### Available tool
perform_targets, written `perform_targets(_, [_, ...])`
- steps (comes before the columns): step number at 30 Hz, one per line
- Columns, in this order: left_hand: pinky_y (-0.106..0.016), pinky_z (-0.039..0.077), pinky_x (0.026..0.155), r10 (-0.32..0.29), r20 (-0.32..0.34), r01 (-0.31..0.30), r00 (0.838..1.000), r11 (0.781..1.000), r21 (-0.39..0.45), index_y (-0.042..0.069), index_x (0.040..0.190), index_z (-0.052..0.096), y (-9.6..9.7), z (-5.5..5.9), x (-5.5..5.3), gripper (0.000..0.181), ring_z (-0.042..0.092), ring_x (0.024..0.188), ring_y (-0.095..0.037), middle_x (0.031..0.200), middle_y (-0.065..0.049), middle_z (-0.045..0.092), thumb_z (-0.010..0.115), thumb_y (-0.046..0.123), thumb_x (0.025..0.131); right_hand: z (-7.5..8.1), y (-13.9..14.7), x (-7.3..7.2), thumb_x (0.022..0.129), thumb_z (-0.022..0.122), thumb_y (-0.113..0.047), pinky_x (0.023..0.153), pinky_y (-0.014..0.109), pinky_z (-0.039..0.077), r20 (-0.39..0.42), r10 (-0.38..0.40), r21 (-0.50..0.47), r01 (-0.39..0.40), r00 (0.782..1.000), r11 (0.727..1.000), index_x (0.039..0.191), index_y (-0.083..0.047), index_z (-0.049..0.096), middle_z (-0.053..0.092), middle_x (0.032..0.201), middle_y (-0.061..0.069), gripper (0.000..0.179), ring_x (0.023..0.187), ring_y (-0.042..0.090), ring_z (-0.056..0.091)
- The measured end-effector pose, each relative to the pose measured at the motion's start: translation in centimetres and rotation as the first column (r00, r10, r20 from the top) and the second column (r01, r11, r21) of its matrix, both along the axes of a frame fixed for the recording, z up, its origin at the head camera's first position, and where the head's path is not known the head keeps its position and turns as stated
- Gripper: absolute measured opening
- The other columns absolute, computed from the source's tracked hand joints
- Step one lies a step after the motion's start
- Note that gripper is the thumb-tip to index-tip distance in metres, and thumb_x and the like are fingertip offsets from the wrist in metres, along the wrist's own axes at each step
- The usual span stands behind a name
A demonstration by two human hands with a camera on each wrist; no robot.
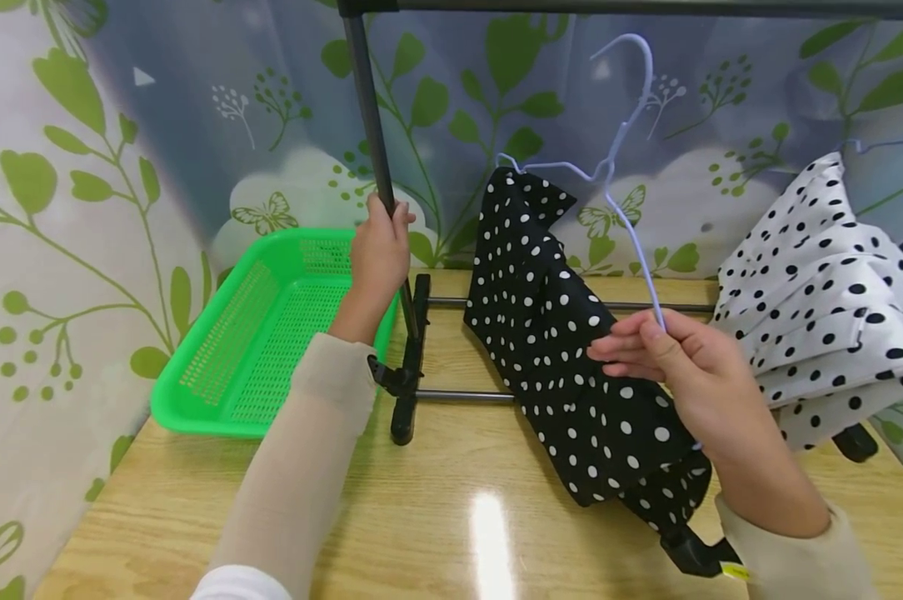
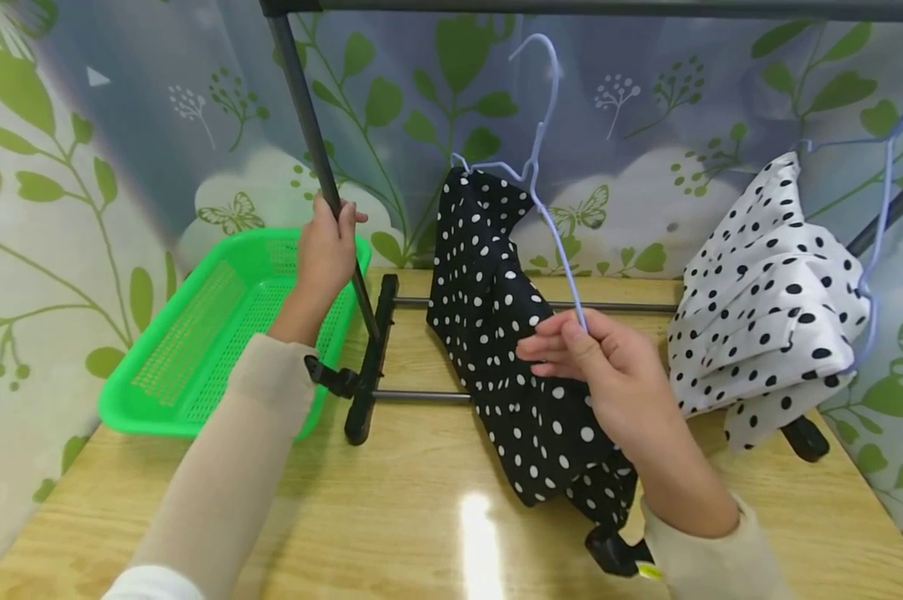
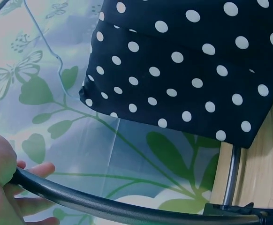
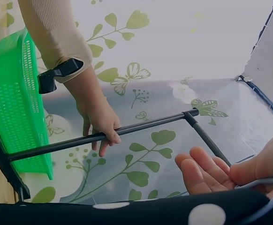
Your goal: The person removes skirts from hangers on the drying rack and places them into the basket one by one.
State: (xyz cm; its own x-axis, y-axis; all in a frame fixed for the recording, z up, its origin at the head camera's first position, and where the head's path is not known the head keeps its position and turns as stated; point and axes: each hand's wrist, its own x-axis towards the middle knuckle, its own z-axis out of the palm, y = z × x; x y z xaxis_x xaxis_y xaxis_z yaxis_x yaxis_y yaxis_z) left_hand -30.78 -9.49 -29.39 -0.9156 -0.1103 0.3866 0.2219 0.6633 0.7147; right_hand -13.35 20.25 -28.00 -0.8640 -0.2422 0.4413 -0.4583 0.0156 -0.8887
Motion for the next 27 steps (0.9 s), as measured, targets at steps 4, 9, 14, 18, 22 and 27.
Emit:
perform_targets(4, [-0.035,0.038,0.058,-0.029,-0.034,0.030,0.999,0.998,0.055,0.005,0.125,0.045,0.2,-0.2,-0.1,0.039,0.050,0.062,-0.026,0.118,-0.007,0.066,0.031,0.036,0.106,0.0,0.1,0.1,0.105,0.037,-0.006,0.077,0.030,0.056,0.004,0.008,-0.011,-0.008,1.000,1.000,0.107,0.017,0.055,0.073,0.097,0.013,0.029,0.091,0.020,0.071])
perform_targets(9, [-0.035,0.036,0.058,-0.066,-0.115,0.083,0.991,0.984,0.155,0.004,0.128,0.045,0.0,-0.4,-0.3,0.038,0.044,0.060,-0.025,0.095,-0.014,0.060,0.037,0.034,0.106,0.3,0.1,0.1,0.105,0.038,-0.005,0.077,0.030,0.056,-0.006,0.012,-0.023,-0.012,1.000,1.000,0.106,0.020,0.054,0.073,0.097,0.014,0.030,0.090,0.020,0.071])
perform_targets(14, [-0.044,0.044,0.082,-0.095,-0.091,0.110,0.991,0.978,0.179,0.005,0.150,0.023,0.2,-0.7,0.6,0.059,0.057,0.095,-0.034,0.118,-0.021,0.055,0.037,0.040,0.105,0.5,0.1,0.3,0.105,0.038,-0.005,0.078,0.030,0.056,-0.005,0.007,-0.017,-0.007,1.000,1.000,0.106,0.019,0.055,0.073,0.096,0.014,0.029,0.090,0.020,0.071])
perform_targets(18, [-0.047,0.023,0.115,-0.097,-0.119,0.114,0.988,0.982,0.150,0.007,0.156,0.001,0.6,-1.5,1.5,0.071,0.022,0.145,-0.029,0.159,-0.015,0.018,0.038,0.039,0.105,0.5,0.1,0.3,0.105,0.037,-0.004,0.077,0.030,0.056,-0.013,0.015,-0.017,-0.015,1.000,1.000,0.106,0.019,0.055,0.073,0.096,0.014,0.029,0.089,0.020,0.071])
perform_targets(22, [-0.047,0.012,0.118,-0.082,-0.191,0.112,0.978,0.982,0.149,0.010,0.156,-0.005,1.2,-2.3,2.4,0.072,0.002,0.149,-0.022,0.162,-0.012,0.002,0.039,0.036,0.105,0.5,0.1,0.2,0.105,0.037,-0.003,0.076,0.029,0.056,-0.026,0.027,-0.025,-0.028,0.999,0.999,0.106,0.020,0.054,0.073,0.096,0.015,0.029,0.088,0.020,0.071])
perform_targets(27, [-0.051,0.013,0.117,-0.069,-0.289,0.112,0.955,0.984,0.137,0.008,0.156,0.000,2.4,-3.4,3.6,0.070,0.002,0.149,-0.025,0.161,-0.015,-0.001,0.042,0.031,0.104,0.6,0.1,0.2,0.105,0.036,-0.003,0.076,0.029,0.056,-0.030,0.036,-0.013,-0.036,0.999,0.999,0.105,0.020,0.054,0.073,0.096,0.014,0.029,0.089,0.020,0.071])
